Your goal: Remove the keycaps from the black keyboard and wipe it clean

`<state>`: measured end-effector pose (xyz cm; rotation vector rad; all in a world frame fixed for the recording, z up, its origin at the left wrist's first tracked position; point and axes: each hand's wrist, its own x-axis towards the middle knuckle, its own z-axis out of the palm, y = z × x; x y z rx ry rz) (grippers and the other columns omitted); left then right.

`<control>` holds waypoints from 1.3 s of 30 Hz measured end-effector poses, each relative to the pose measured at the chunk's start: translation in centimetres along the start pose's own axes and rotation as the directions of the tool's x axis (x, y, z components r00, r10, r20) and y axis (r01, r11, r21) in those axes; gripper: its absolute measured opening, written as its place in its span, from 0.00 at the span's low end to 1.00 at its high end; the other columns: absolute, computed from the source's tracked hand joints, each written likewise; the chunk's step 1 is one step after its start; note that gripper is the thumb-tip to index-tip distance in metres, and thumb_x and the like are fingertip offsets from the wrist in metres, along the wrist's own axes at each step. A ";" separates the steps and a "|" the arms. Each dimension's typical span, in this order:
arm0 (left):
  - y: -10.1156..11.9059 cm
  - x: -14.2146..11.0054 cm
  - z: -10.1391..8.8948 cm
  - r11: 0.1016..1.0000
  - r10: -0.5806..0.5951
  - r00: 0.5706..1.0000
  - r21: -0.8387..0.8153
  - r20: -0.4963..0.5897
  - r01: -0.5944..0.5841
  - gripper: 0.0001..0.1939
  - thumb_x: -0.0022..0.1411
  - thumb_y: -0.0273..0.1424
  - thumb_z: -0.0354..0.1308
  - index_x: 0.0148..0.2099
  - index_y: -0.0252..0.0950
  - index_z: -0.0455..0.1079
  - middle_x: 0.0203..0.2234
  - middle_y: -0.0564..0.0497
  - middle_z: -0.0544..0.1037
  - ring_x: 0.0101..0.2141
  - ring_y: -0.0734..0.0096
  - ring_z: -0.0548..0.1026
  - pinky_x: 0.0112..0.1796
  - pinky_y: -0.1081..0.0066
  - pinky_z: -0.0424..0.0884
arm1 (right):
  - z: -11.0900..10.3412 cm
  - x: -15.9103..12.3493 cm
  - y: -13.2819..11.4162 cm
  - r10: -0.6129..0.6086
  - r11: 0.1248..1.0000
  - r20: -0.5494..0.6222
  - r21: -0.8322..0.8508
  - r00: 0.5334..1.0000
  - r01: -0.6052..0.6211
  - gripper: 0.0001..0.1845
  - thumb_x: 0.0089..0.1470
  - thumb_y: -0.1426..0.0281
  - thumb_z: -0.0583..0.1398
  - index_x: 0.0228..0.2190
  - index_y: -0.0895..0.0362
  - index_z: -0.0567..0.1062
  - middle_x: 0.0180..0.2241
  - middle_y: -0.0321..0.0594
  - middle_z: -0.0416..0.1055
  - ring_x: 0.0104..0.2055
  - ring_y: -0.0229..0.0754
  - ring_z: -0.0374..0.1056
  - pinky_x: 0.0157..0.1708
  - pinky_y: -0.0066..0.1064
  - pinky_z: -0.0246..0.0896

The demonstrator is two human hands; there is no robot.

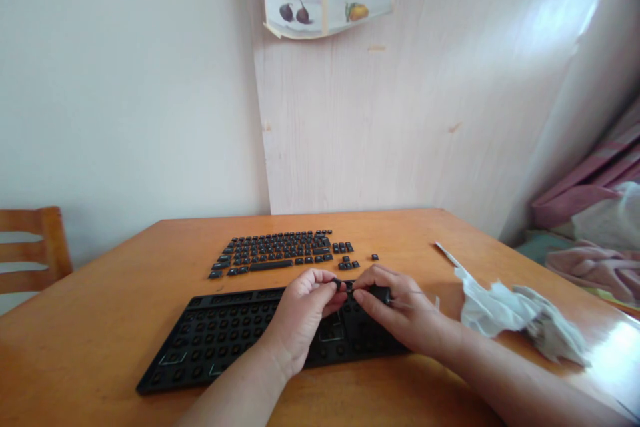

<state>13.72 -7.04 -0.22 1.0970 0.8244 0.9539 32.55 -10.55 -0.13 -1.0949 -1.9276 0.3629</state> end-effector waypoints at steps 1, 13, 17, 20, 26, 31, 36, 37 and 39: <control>0.0 0.1 -0.1 1.000 -0.011 1.000 -0.008 -0.003 0.011 0.08 0.59 0.31 0.60 0.40 0.33 0.68 0.36 0.45 0.79 0.36 0.69 0.78 0.45 0.64 0.71 | -0.1 0.1 0.0 -0.011 1.000 -0.017 -0.005 1.000 0.011 0.07 0.60 0.66 0.57 0.34 0.55 0.75 0.32 0.40 0.73 0.36 0.40 0.69 0.38 0.31 0.64; 0.0 -0.1 -0.3 0.992 -0.067 0.994 -0.101 0.085 0.075 0.09 0.59 0.33 0.62 0.41 0.34 0.69 0.37 0.45 0.79 0.36 0.70 0.77 0.45 0.66 0.70 | -0.2 0.3 0.3 0.113 0.992 -0.013 -0.046 0.994 -0.113 0.11 0.64 0.64 0.52 0.33 0.56 0.70 0.29 0.37 0.71 0.32 0.38 0.67 0.32 0.27 0.61; 0.1 -0.3 -0.2 0.995 -0.036 0.989 -0.091 0.146 0.050 0.10 0.60 0.34 0.61 0.42 0.34 0.70 0.37 0.46 0.78 0.36 0.71 0.76 0.45 0.67 0.70 | 0.1 0.3 0.1 0.090 0.995 0.099 0.024 0.991 -0.093 0.10 0.59 0.68 0.57 0.43 0.54 0.73 0.35 0.37 0.76 0.36 0.38 0.71 0.35 0.26 0.64; 0.1 -0.4 -0.2 0.996 -0.048 0.982 -0.071 0.184 0.062 0.11 0.61 0.34 0.60 0.44 0.34 0.69 0.37 0.46 0.77 0.36 0.71 0.75 0.44 0.66 0.70 | 0.2 0.3 0.1 0.092 0.994 0.100 0.048 0.991 -0.098 0.14 0.56 0.70 0.59 0.45 0.53 0.74 0.38 0.38 0.77 0.38 0.39 0.72 0.38 0.28 0.65; 0.0 -0.4 -0.1 0.996 -0.061 0.979 -0.056 0.193 0.073 0.14 0.59 0.33 0.61 0.46 0.35 0.67 0.36 0.47 0.77 0.36 0.70 0.76 0.44 0.64 0.71 | 0.0 0.7 -0.1 0.095 0.990 0.148 0.087 0.984 -0.109 0.12 0.54 0.72 0.60 0.42 0.54 0.77 0.38 0.37 0.78 0.38 0.40 0.72 0.39 0.28 0.65; 0.0 -0.4 -0.1 0.997 -0.063 0.980 -0.038 0.191 0.071 0.13 0.61 0.34 0.59 0.47 0.35 0.67 0.37 0.46 0.78 0.36 0.70 0.76 0.44 0.65 0.71 | 0.0 0.6 -0.2 0.115 0.988 0.155 0.081 0.981 -0.129 0.10 0.54 0.73 0.59 0.39 0.55 0.78 0.36 0.37 0.77 0.36 0.38 0.71 0.36 0.27 0.64; 0.1 -0.4 -0.1 0.998 -0.050 0.990 0.042 0.133 0.045 0.15 0.62 0.34 0.58 0.50 0.34 0.64 0.39 0.44 0.78 0.38 0.67 0.77 0.45 0.62 0.71 | -0.7 0.9 0.8 0.184 0.983 0.083 0.007 0.979 -0.186 0.10 0.54 0.68 0.60 0.38 0.56 0.78 0.26 0.33 0.71 0.27 0.35 0.64 0.28 0.25 0.57; 0.1 -0.4 -0.1 0.997 -0.032 0.994 0.071 0.106 0.024 0.16 0.62 0.34 0.58 0.50 0.34 0.64 0.39 0.43 0.78 0.39 0.66 0.78 0.46 0.62 0.71 | -1.1 1.1 1.3 0.213 0.977 0.042 -0.009 0.976 -0.213 0.11 0.54 0.66 0.60 0.39 0.56 0.78 0.23 0.32 0.68 0.25 0.34 0.62 0.26 0.25 0.55; 0.2 -0.4 0.0 0.991 0.014 0.998 0.130 0.062 -0.022 0.17 0.62 0.36 0.58 0.51 0.34 0.64 0.39 0.43 0.79 0.40 0.64 0.78 0.47 0.61 0.71 | -2.1 1.6 2.3 0.272 0.962 -0.047 -0.029 0.961 -0.273 0.13 0.54 0.64 0.60 0.39 0.56 0.78 0.20 0.30 0.61 0.22 0.34 0.57 0.23 0.26 0.51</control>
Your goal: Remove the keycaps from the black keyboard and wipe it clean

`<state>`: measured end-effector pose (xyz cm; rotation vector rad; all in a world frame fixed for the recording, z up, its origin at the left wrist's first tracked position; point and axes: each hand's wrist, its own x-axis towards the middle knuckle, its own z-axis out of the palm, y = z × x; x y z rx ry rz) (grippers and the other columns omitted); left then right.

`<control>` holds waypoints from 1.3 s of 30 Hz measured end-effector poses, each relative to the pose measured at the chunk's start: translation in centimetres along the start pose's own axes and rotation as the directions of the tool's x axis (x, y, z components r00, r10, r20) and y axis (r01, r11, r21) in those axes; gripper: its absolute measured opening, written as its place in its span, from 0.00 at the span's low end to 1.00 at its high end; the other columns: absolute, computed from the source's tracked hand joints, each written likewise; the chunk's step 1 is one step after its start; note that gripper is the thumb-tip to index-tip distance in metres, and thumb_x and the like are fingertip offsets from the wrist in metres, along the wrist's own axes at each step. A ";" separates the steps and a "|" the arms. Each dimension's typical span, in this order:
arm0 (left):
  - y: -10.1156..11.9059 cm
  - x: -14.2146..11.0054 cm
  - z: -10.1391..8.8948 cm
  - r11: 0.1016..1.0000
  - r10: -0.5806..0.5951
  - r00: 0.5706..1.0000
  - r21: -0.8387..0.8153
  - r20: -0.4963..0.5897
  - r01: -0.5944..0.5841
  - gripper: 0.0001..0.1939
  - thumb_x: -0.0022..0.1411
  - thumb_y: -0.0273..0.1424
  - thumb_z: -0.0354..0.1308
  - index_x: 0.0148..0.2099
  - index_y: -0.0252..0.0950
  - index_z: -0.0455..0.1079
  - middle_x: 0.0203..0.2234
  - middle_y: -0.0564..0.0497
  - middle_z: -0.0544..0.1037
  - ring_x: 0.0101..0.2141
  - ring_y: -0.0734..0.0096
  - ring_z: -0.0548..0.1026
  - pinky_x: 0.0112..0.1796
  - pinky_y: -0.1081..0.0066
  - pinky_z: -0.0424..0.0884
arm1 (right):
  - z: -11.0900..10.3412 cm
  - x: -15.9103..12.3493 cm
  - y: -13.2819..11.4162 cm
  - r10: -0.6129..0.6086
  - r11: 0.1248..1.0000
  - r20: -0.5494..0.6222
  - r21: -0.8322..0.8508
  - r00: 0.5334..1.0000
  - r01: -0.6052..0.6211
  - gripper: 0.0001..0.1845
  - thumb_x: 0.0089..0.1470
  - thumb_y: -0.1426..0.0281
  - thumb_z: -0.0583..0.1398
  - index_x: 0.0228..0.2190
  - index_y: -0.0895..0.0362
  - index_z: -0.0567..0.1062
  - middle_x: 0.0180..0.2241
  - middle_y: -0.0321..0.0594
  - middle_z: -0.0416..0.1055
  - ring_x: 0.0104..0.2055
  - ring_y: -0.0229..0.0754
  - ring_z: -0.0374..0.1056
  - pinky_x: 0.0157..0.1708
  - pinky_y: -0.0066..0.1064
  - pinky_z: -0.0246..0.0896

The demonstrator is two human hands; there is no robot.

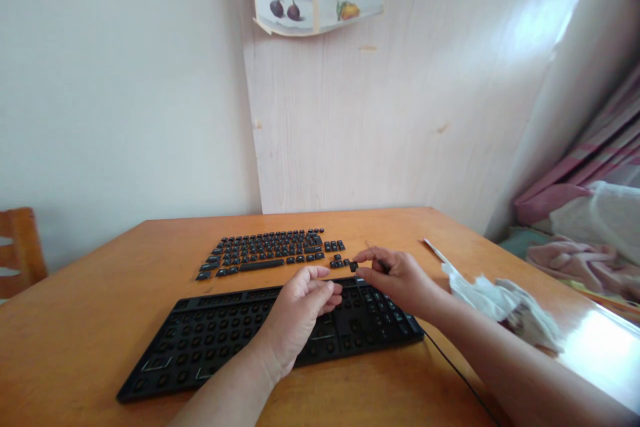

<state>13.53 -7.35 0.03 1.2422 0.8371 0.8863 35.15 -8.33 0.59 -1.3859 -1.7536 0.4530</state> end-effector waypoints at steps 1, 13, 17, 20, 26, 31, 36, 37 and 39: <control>0.0 0.0 0.0 0.999 0.020 1.000 0.030 -0.015 -0.020 0.17 0.62 0.36 0.58 0.50 0.34 0.64 0.39 0.42 0.79 0.41 0.63 0.78 0.47 0.60 0.71 | -0.6 0.4 0.4 0.028 1.000 -0.043 -0.006 0.999 -0.029 0.14 0.54 0.62 0.60 0.39 0.57 0.78 0.19 0.29 0.59 0.22 0.34 0.55 0.23 0.26 0.49; -1.0 1.0 -0.6 0.901 0.234 0.971 0.385 -0.048 -0.198 0.16 0.62 0.41 0.55 0.45 0.35 0.68 0.37 0.46 0.78 0.41 0.63 0.76 0.46 0.63 0.68 | -3.4 3.4 7.5 0.318 0.912 -0.207 -0.200 0.925 -0.359 0.15 0.50 0.63 0.59 0.37 0.57 0.79 0.20 0.31 0.66 0.20 0.34 0.55 0.21 0.26 0.47; -1.5 1.1 -0.9 0.853 0.287 0.958 0.459 -0.018 -0.248 0.14 0.62 0.40 0.55 0.44 0.36 0.70 0.36 0.48 0.78 0.40 0.65 0.75 0.45 0.65 0.68 | -2.4 4.2 9.9 0.305 0.910 -0.179 -0.236 0.935 -0.342 0.15 0.49 0.65 0.60 0.37 0.58 0.80 0.22 0.34 0.71 0.22 0.35 0.59 0.23 0.26 0.50; -1.8 1.2 -1.0 0.832 0.304 0.953 0.489 -0.010 -0.260 0.13 0.63 0.40 0.55 0.44 0.37 0.70 0.36 0.50 0.78 0.40 0.66 0.75 0.45 0.66 0.69 | -2.1 4.4 10.9 0.304 0.902 -0.163 -0.269 0.939 -0.339 0.15 0.49 0.65 0.59 0.37 0.58 0.81 0.22 0.35 0.72 0.22 0.37 0.61 0.24 0.27 0.51; -1.3 0.9 -0.6 0.823 0.296 0.955 0.505 0.008 -0.260 0.12 0.63 0.40 0.54 0.42 0.38 0.70 0.36 0.50 0.78 0.40 0.67 0.76 0.45 0.66 0.69 | -1.7 4.5 11.6 0.288 0.882 -0.159 -0.339 0.944 -0.326 0.13 0.51 0.66 0.59 0.36 0.56 0.81 0.27 0.39 0.76 0.28 0.40 0.68 0.28 0.27 0.55; -1.1 0.9 -0.6 0.820 0.297 0.955 0.507 0.017 -0.264 0.12 0.63 0.40 0.54 0.41 0.38 0.70 0.36 0.50 0.78 0.40 0.67 0.76 0.45 0.65 0.69 | -1.6 4.6 11.8 0.282 0.868 -0.155 -0.379 0.947 -0.321 0.15 0.53 0.66 0.58 0.41 0.55 0.80 0.35 0.40 0.79 0.35 0.42 0.71 0.32 0.26 0.58; -1.2 0.9 -0.5 0.811 0.303 0.953 0.524 0.006 -0.261 0.11 0.62 0.39 0.55 0.41 0.38 0.70 0.35 0.50 0.79 0.39 0.66 0.76 0.44 0.65 0.70 | -1.6 4.4 11.2 0.283 0.856 -0.097 -0.423 0.954 -0.297 0.19 0.55 0.65 0.57 0.47 0.49 0.78 0.39 0.39 0.79 0.39 0.45 0.73 0.36 0.28 0.60; -1.2 0.9 -0.5 0.809 0.300 0.954 0.528 0.005 -0.257 0.11 0.62 0.39 0.55 0.41 0.38 0.70 0.35 0.50 0.79 0.39 0.66 0.76 0.44 0.65 0.70 | -1.6 4.3 11.0 0.282 0.854 -0.083 -0.432 0.956 -0.290 0.19 0.55 0.64 0.57 0.47 0.48 0.78 0.39 0.39 0.79 0.40 0.45 0.72 0.36 0.29 0.60; -1.1 0.9 -0.4 0.807 0.295 0.955 0.534 0.005 -0.252 0.11 0.61 0.39 0.54 0.41 0.38 0.70 0.35 0.50 0.79 0.39 0.66 0.76 0.44 0.65 0.70 | -1.5 4.2 10.6 0.281 0.847 -0.062 -0.452 0.958 -0.278 0.18 0.55 0.64 0.57 0.46 0.47 0.78 0.40 0.38 0.79 0.41 0.46 0.72 0.38 0.29 0.59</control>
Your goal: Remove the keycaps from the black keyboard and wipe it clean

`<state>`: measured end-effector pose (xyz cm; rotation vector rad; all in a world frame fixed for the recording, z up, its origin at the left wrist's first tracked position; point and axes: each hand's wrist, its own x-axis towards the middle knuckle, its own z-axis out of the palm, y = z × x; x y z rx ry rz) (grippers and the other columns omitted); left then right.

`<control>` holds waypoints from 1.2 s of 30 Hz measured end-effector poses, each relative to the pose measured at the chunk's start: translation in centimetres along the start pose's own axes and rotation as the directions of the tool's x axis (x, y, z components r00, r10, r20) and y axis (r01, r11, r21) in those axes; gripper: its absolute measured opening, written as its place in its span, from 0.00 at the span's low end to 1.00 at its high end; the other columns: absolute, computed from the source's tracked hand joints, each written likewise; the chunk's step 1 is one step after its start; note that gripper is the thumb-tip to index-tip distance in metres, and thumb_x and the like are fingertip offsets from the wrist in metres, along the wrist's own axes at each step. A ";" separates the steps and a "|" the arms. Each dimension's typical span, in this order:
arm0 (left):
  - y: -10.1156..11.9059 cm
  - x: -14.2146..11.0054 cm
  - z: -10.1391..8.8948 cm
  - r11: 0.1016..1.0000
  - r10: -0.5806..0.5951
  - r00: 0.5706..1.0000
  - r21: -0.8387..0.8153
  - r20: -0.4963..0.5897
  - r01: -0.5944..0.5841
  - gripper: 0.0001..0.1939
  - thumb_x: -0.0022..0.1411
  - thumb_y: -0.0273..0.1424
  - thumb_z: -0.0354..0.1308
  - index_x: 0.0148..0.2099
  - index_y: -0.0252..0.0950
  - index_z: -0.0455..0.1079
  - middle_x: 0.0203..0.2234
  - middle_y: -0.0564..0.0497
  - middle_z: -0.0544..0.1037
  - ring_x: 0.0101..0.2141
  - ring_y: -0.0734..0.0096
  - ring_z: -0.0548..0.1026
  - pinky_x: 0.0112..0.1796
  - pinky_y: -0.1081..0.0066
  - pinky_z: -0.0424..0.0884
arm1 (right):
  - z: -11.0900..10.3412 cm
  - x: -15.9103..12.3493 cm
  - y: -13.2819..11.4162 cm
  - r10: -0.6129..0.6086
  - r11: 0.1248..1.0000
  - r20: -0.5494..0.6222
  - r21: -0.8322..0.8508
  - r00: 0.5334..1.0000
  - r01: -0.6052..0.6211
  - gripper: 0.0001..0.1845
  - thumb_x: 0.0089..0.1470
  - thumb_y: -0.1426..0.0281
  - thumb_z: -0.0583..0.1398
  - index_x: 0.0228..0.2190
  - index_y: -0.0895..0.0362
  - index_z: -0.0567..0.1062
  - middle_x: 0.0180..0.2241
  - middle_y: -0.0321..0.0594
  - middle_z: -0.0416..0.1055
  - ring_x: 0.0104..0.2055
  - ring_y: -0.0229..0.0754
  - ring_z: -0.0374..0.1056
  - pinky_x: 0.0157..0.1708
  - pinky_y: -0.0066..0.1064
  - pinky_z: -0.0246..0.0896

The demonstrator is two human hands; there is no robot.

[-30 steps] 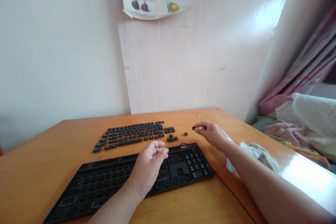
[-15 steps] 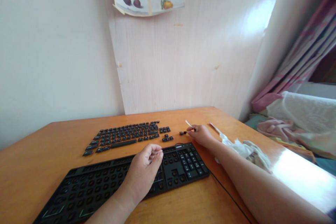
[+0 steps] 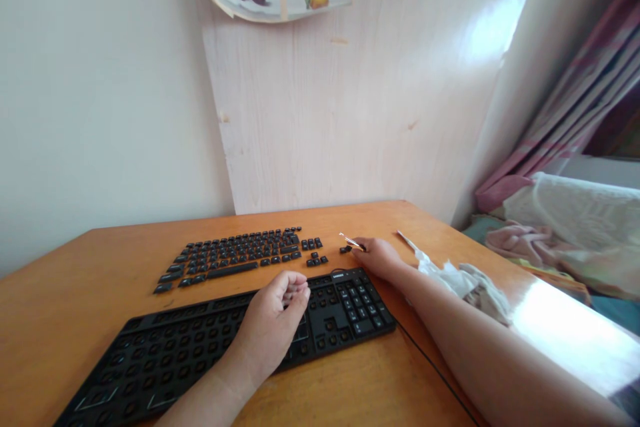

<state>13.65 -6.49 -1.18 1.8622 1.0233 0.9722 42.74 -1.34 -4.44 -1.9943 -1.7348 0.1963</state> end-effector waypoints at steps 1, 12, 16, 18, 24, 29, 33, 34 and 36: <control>0.0 0.0 0.0 1.000 0.000 1.000 0.003 0.000 0.000 0.11 0.61 0.39 0.54 0.41 0.38 0.70 0.36 0.50 0.79 0.39 0.66 0.76 0.44 0.65 0.70 | -0.1 -0.1 -0.1 -0.002 1.000 0.007 -0.011 1.000 0.002 0.17 0.55 0.65 0.57 0.46 0.47 0.78 0.40 0.38 0.79 0.41 0.46 0.72 0.38 0.29 0.59; -0.3 -0.1 0.0 1.000 0.015 1.000 0.019 0.009 -0.015 0.11 0.62 0.39 0.54 0.42 0.38 0.70 0.36 0.50 0.79 0.38 0.67 0.76 0.44 0.66 0.70 | -0.3 0.1 -0.2 0.038 0.998 -0.037 -0.052 0.999 -0.039 0.11 0.52 0.66 0.61 0.37 0.55 0.77 0.35 0.40 0.77 0.36 0.42 0.70 0.33 0.28 0.55; 0.1 -0.1 0.0 1.000 0.014 1.000 0.016 0.003 -0.015 0.11 0.61 0.39 0.54 0.41 0.38 0.71 0.35 0.50 0.79 0.38 0.66 0.76 0.43 0.66 0.70 | -0.3 0.2 0.0 0.041 0.998 -0.055 -0.049 0.998 -0.043 0.13 0.51 0.66 0.62 0.40 0.56 0.76 0.35 0.41 0.76 0.36 0.42 0.68 0.33 0.28 0.55; 0.2 -0.1 0.0 1.000 0.014 1.000 0.017 0.005 -0.015 0.11 0.61 0.39 0.54 0.41 0.38 0.71 0.35 0.50 0.79 0.38 0.66 0.77 0.43 0.66 0.70 | -0.2 0.3 0.1 0.035 0.998 -0.048 -0.051 0.998 -0.037 0.11 0.50 0.66 0.62 0.37 0.56 0.76 0.35 0.40 0.75 0.35 0.41 0.68 0.33 0.28 0.55; 0.6 -0.2 0.0 1.000 0.008 1.000 0.030 0.006 -0.008 0.11 0.61 0.39 0.54 0.40 0.38 0.71 0.36 0.49 0.80 0.38 0.64 0.77 0.43 0.64 0.71 | -0.2 0.4 0.1 0.029 0.997 -0.063 -0.069 0.998 -0.034 0.08 0.51 0.68 0.61 0.33 0.57 0.77 0.36 0.43 0.74 0.38 0.42 0.68 0.36 0.28 0.56; 0.7 -0.2 0.0 0.999 0.008 1.000 0.042 0.000 -0.008 0.10 0.61 0.38 0.55 0.41 0.38 0.71 0.36 0.49 0.80 0.38 0.64 0.77 0.43 0.64 0.71 | -0.2 0.1 -0.1 0.012 0.998 -0.063 -0.068 0.998 -0.017 0.07 0.51 0.71 0.60 0.32 0.58 0.77 0.34 0.43 0.75 0.36 0.42 0.68 0.34 0.28 0.55; 0.4 -0.2 0.0 0.999 0.012 1.000 0.043 0.003 -0.013 0.10 0.61 0.38 0.55 0.41 0.38 0.71 0.37 0.48 0.80 0.39 0.63 0.77 0.44 0.63 0.71 | -0.1 0.2 0.0 0.022 0.998 -0.078 -0.058 0.997 -0.026 0.08 0.53 0.71 0.57 0.32 0.58 0.77 0.32 0.42 0.76 0.34 0.41 0.68 0.31 0.27 0.54; 0.3 -0.1 0.0 0.999 0.014 1.000 0.044 0.006 -0.014 0.10 0.61 0.38 0.55 0.41 0.39 0.71 0.37 0.48 0.80 0.39 0.63 0.77 0.44 0.63 0.71 | 0.0 0.3 0.1 0.030 0.998 -0.081 -0.056 0.996 -0.034 0.09 0.54 0.70 0.57 0.32 0.58 0.77 0.31 0.42 0.76 0.33 0.41 0.68 0.30 0.27 0.53; 0.2 -0.1 0.0 0.999 0.013 1.000 0.047 0.008 -0.014 0.10 0.61 0.38 0.55 0.41 0.38 0.71 0.37 0.48 0.80 0.39 0.63 0.77 0.44 0.63 0.71 | 0.0 0.5 0.3 0.048 0.997 -0.087 -0.051 0.995 -0.053 0.10 0.55 0.69 0.56 0.30 0.59 0.77 0.29 0.42 0.76 0.31 0.41 0.68 0.29 0.28 0.53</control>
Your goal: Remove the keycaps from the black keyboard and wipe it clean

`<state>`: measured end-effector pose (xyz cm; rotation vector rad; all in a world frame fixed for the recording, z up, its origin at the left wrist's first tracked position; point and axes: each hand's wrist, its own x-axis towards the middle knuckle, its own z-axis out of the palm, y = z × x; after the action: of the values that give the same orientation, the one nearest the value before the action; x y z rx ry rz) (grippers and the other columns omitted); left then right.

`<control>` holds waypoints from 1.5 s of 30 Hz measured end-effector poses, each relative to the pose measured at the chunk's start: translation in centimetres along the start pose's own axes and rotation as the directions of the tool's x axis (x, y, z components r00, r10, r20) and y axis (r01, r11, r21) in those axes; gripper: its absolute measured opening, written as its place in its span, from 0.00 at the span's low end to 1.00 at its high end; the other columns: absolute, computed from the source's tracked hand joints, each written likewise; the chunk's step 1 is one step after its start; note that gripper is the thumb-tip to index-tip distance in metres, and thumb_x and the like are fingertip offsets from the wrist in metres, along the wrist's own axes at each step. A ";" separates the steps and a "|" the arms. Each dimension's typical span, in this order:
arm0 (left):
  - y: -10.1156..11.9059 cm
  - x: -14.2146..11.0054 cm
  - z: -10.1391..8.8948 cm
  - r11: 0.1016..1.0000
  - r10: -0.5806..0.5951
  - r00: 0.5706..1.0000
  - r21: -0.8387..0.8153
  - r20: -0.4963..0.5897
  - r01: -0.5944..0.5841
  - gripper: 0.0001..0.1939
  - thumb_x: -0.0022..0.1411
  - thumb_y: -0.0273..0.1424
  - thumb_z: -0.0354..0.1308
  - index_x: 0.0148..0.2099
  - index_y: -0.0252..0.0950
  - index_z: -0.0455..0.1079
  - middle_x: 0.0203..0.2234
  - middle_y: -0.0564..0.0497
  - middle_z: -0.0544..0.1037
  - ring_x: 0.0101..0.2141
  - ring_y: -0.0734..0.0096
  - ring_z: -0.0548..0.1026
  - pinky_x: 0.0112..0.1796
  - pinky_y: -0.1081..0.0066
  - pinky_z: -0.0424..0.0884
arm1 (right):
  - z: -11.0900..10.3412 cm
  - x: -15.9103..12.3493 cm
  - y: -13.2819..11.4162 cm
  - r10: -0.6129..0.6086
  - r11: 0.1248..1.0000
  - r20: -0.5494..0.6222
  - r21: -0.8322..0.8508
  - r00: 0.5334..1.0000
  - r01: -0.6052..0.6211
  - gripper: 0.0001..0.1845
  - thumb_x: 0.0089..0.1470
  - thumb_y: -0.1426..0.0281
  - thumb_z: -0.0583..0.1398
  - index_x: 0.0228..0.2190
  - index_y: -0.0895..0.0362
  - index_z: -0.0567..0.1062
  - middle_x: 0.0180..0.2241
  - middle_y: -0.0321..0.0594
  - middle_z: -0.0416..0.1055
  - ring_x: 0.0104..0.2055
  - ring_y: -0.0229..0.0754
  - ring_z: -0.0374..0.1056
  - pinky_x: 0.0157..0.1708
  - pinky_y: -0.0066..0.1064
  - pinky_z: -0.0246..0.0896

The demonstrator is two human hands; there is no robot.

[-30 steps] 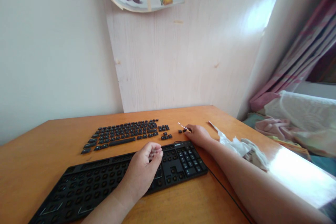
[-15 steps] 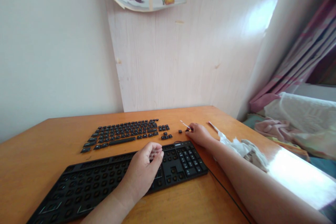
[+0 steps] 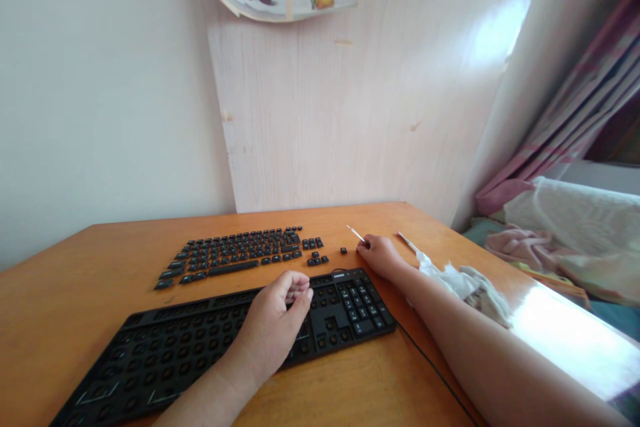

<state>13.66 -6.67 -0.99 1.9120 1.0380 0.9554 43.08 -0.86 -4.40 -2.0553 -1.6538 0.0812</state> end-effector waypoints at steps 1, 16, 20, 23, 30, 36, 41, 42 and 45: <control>0.0 0.0 0.0 1.000 -0.001 1.000 0.000 0.001 0.001 0.10 0.61 0.38 0.55 0.41 0.38 0.71 0.37 0.48 0.80 0.39 0.63 0.77 0.45 0.63 0.71 | 0.0 0.1 0.1 0.011 1.000 -0.003 0.001 1.000 -0.011 0.10 0.55 0.69 0.56 0.29 0.59 0.77 0.29 0.42 0.76 0.31 0.41 0.68 0.28 0.28 0.52; 0.0 -0.1 0.0 1.000 0.015 1.000 -0.009 0.004 -0.015 0.10 0.61 0.39 0.54 0.40 0.39 0.70 0.36 0.49 0.80 0.38 0.64 0.77 0.44 0.63 0.71 | -0.1 0.4 0.8 0.094 0.995 -0.031 0.042 0.995 -0.093 0.08 0.52 0.73 0.57 0.33 0.58 0.77 0.32 0.43 0.77 0.33 0.41 0.70 0.30 0.27 0.56; 0.0 -0.1 0.0 1.000 0.022 1.000 -0.013 0.002 -0.022 0.10 0.61 0.38 0.54 0.40 0.39 0.71 0.36 0.49 0.80 0.38 0.63 0.77 0.44 0.63 0.71 | -0.1 0.3 0.7 0.064 0.997 -0.011 0.033 0.998 -0.063 0.10 0.50 0.73 0.58 0.35 0.57 0.77 0.33 0.41 0.77 0.34 0.41 0.70 0.31 0.26 0.57; 0.1 -0.1 0.0 1.000 0.019 1.000 -0.003 0.001 -0.019 0.10 0.61 0.38 0.55 0.40 0.39 0.71 0.36 0.48 0.80 0.39 0.63 0.77 0.44 0.63 0.71 | -0.1 0.2 0.5 0.008 1.000 0.013 0.025 1.000 -0.008 0.11 0.50 0.74 0.58 0.36 0.57 0.78 0.35 0.42 0.77 0.37 0.41 0.70 0.35 0.26 0.58; -0.2 -0.1 0.1 0.999 0.032 0.999 0.003 0.005 -0.032 0.09 0.61 0.38 0.55 0.40 0.39 0.71 0.36 0.48 0.80 0.39 0.63 0.77 0.45 0.63 0.72 | -0.2 0.0 0.3 -0.059 0.998 0.059 0.034 0.997 0.057 0.12 0.53 0.71 0.58 0.38 0.57 0.80 0.37 0.43 0.77 0.38 0.42 0.70 0.38 0.27 0.59; -0.2 -0.1 0.1 0.999 0.038 0.999 0.018 0.007 -0.038 0.09 0.62 0.38 0.55 0.41 0.40 0.71 0.36 0.49 0.80 0.39 0.64 0.78 0.44 0.64 0.72 | 0.2 0.1 0.4 -0.038 0.998 0.052 0.044 0.998 0.036 0.15 0.52 0.67 0.60 0.40 0.55 0.81 0.37 0.42 0.77 0.38 0.43 0.71 0.37 0.28 0.60; -0.2 -0.1 0.1 0.999 0.044 0.999 0.016 0.004 -0.044 0.09 0.61 0.37 0.55 0.41 0.40 0.71 0.36 0.49 0.80 0.39 0.63 0.78 0.43 0.64 0.72 | 0.4 0.0 0.3 -0.031 0.998 0.048 0.059 0.998 0.028 0.16 0.52 0.64 0.59 0.41 0.54 0.81 0.37 0.41 0.77 0.37 0.43 0.71 0.36 0.28 0.60; -0.2 -0.1 0.0 0.999 0.045 0.999 0.021 0.006 -0.046 0.09 0.61 0.37 0.55 0.41 0.40 0.71 0.36 0.49 0.80 0.39 0.63 0.77 0.43 0.64 0.72 | 0.4 0.0 0.2 -0.031 0.998 0.050 0.062 0.998 0.028 0.16 0.52 0.64 0.59 0.41 0.53 0.81 0.37 0.41 0.77 0.37 0.43 0.71 0.35 0.28 0.60; -0.4 -0.1 0.1 0.998 0.049 0.999 0.026 0.004 -0.049 0.09 0.61 0.36 0.55 0.41 0.40 0.71 0.36 0.49 0.80 0.39 0.64 0.77 0.44 0.64 0.72 | 0.4 0.0 0.2 -0.027 0.997 0.052 0.073 0.998 0.023 0.17 0.52 0.63 0.59 0.42 0.53 0.81 0.37 0.41 0.76 0.37 0.43 0.71 0.35 0.28 0.60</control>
<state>13.55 -6.64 -1.36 1.9678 1.0106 0.9705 43.12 -0.79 -4.81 -1.9935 -1.6828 0.1854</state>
